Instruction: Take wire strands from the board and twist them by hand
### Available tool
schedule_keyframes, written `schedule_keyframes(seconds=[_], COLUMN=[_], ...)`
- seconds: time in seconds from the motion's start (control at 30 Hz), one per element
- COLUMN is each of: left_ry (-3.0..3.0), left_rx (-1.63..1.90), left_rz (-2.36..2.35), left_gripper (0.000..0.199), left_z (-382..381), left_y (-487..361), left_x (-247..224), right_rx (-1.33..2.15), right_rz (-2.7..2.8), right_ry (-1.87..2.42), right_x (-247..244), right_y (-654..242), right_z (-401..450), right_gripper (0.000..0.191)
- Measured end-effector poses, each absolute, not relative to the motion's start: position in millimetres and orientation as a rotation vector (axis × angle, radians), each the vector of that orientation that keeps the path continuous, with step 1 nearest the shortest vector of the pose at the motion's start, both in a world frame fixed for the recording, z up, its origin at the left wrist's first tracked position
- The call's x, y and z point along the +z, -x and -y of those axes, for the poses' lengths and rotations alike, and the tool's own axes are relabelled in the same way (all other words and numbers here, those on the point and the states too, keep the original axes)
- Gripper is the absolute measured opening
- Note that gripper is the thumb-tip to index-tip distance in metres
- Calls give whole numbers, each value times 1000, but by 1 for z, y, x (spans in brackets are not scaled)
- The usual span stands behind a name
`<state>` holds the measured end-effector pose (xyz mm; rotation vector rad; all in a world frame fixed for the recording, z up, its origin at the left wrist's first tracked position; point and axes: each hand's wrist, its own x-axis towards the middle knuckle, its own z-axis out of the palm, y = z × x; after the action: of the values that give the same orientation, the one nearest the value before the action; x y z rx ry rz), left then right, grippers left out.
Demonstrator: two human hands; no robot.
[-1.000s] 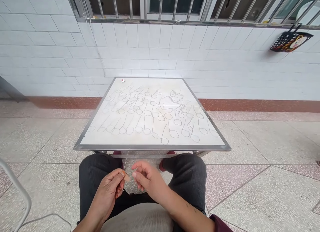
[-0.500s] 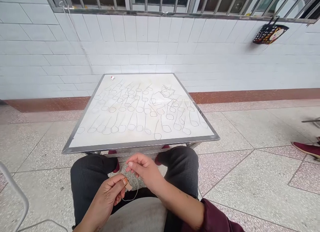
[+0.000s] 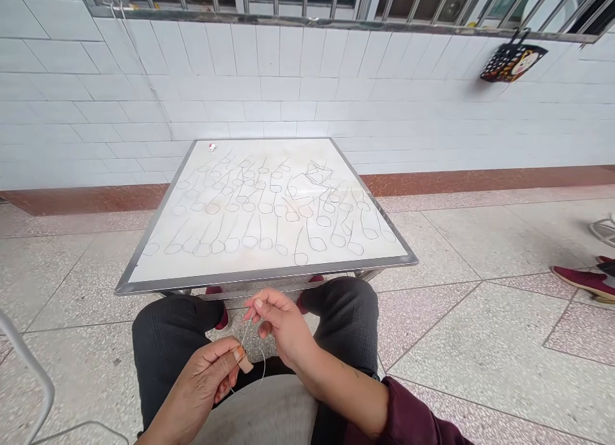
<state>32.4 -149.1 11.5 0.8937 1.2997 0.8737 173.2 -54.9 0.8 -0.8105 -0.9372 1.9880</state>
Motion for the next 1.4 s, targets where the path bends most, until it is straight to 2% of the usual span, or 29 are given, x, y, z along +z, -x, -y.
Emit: schedule_keyframes(seconds=[0.4,0.6,0.73,0.83,1.23,1.4], left_ry=[-859,-801,-740,-726,-797,-764], left_rx=[861,915,1106,1166,1142,1173], left_rz=[-1281,-1296,-1386,-1407,-1363,-1309], left_gripper=[39,40,40,38,37,49], left_z=[151,151,147,144,138,138], left_y=[-34,-28,-22,-19,-18,-20], left_x=[17,13,10,9,15,21], right_rx=[1996,1767,1919,2012,1999,2027], right_rz=[830,787,1275,1437,1282,1203], right_ry=[813,882,914,899,894,915], right_x=[-1,-5,-6,-6,-12,-12], right_y=[-170,-190,-197,-192,-178,-178], right_z=[56,32,45,59,60,58], right_gripper=[24,25,29,30,30,30])
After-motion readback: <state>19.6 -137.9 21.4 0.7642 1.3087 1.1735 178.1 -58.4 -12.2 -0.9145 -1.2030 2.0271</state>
